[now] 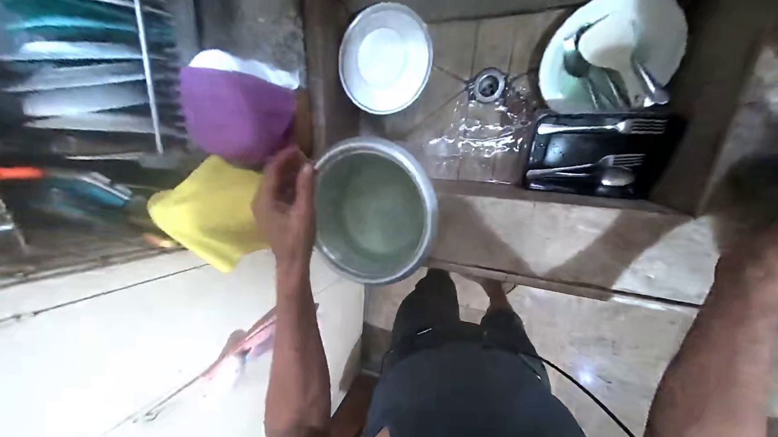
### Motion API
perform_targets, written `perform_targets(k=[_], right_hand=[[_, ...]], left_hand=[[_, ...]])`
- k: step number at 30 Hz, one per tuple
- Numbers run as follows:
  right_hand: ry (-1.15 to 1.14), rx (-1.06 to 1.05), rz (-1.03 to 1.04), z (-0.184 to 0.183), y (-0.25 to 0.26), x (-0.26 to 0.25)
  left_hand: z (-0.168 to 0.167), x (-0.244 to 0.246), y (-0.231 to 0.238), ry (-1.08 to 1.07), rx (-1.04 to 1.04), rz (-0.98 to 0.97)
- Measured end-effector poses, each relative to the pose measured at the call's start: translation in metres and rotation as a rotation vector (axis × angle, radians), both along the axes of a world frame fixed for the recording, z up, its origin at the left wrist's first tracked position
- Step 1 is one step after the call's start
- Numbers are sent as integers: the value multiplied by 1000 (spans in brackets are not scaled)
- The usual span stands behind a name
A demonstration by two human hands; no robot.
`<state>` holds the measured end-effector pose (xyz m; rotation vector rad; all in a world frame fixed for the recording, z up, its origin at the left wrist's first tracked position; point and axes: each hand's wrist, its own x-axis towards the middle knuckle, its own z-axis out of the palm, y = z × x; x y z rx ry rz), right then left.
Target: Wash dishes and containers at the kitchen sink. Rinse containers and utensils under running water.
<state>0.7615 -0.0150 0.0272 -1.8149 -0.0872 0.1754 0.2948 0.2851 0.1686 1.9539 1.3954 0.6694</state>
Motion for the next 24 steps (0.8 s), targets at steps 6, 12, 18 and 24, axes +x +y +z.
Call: perform_targets(k=[6, 12, 18, 24], right_hand=[[-12, -14, 200, 25, 1, -87], [335, 1, 974, 36, 63, -176], [402, -145, 1291, 45, 150, -225], [367, -265, 1130, 55, 183, -252]], left_hand=[[-47, -54, -90, 34, 76, 282], [-89, -68, -108, -222, -235, 617], [-103, -72, -81, -291, -418, 676], [-109, -78, -66, -435, -493, 587]])
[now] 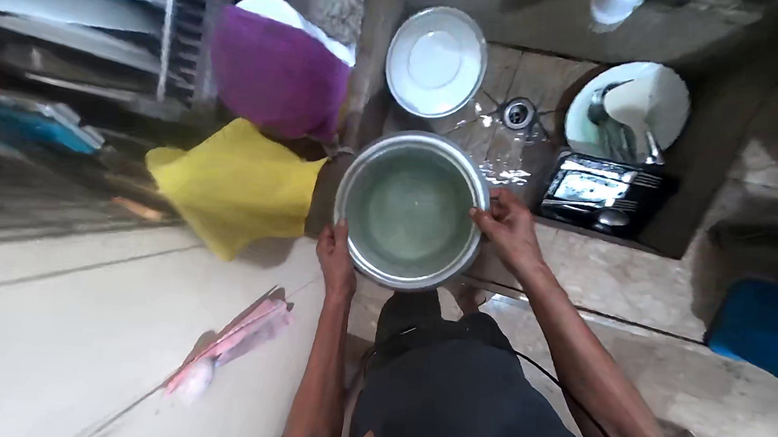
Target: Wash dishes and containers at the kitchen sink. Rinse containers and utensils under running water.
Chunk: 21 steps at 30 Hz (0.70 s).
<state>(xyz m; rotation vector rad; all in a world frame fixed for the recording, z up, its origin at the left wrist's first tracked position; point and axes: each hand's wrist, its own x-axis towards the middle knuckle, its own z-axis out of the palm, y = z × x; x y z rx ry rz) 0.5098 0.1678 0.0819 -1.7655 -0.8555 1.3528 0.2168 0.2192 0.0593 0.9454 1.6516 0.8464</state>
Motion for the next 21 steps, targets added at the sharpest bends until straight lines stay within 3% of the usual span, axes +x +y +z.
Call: perform_targets(k=[6, 12, 21], right_hand=[[18, -86, -215, 4, -6, 0], [-35, -124, -463, 2, -33, 10], [-137, -244, -868, 40, -93, 49]], left_hand=[[15, 31, 41, -109, 6, -38], [26, 70, 88, -180, -64, -403], [45, 168, 93, -291, -326, -810]])
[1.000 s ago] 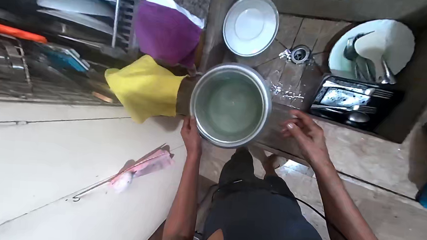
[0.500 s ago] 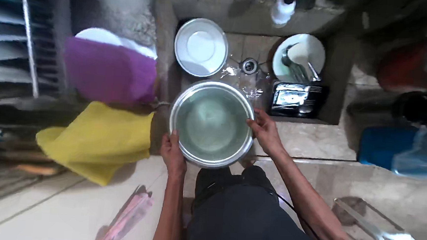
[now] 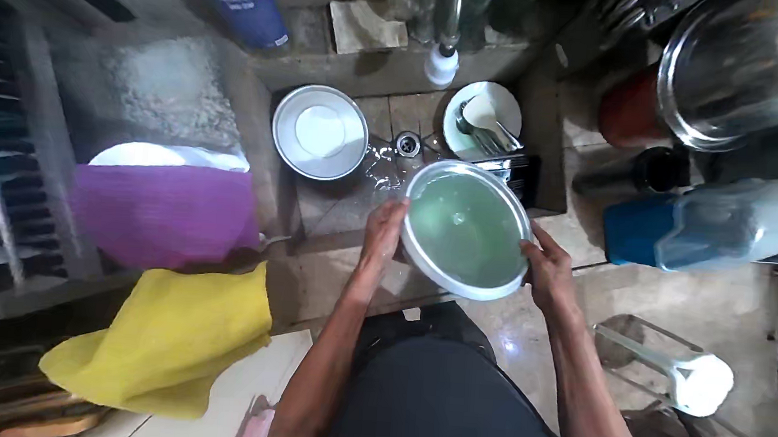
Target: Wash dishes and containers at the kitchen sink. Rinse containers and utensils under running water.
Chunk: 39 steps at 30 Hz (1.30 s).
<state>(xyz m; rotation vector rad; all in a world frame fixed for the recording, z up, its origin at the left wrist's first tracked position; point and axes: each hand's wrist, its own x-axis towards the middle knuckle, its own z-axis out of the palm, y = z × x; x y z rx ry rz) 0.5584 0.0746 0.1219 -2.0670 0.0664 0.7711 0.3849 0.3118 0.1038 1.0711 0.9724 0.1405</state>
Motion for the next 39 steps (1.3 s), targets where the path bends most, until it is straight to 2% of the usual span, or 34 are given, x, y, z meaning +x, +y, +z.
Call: perform_targets(k=[6, 13, 20, 27, 39], right_hand=[[-27, 10, -206, 16, -39, 30], [-50, 83, -285, 29, -69, 62], [-59, 113, -284, 39, -87, 76], [-90, 100, -298, 58, -101, 86], [-65, 99, -352, 61, -103, 94]], left_hand=[[-12, 63, -20, -17, -203, -96], [-9, 107, -40, -28, -337, -172], [-29, 116, -57, -58, -403, -244], [-30, 119, -75, -51, -530, -293], [-41, 128, -81, -46, -560, -346]])
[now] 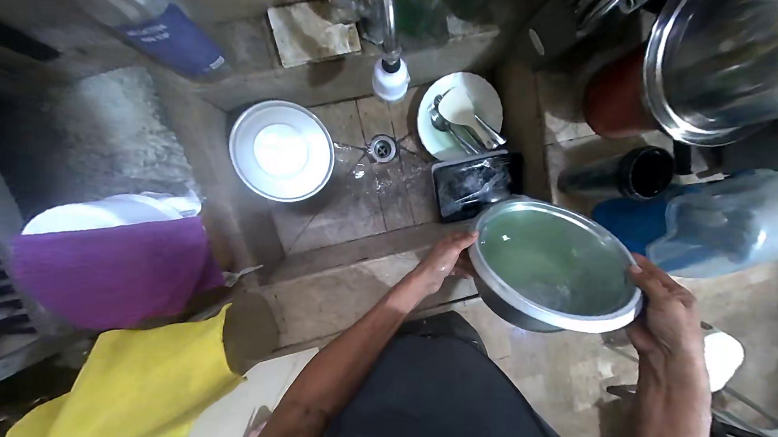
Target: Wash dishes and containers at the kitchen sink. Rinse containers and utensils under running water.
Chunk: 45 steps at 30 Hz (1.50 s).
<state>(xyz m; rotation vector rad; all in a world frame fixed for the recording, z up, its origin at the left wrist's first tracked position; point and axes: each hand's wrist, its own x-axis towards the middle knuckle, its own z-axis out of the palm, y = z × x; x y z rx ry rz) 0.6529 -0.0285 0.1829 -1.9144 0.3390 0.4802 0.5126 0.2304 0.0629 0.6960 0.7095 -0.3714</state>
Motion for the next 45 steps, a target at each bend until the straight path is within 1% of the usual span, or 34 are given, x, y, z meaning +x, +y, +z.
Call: perform_targets(k=[6, 13, 20, 27, 36, 45], right_hand=[[38, 27, -7, 1, 4, 8], [122, 101, -23, 5, 8, 18], [170, 184, -18, 5, 10, 29], [206, 217, -4, 4, 14, 37], [232, 284, -58, 6, 20, 38], [259, 376, -87, 7, 23, 40]], left_hand=[[-3, 5, 3, 7, 10, -20], [-6, 8, 8, 3, -69, 20], [-8, 16, 12, 11, -100, 55], [-5, 17, 15, 10, -137, 93], [-2, 18, 12, 57, -173, 134], [-1, 15, 12, 58, -240, 181]])
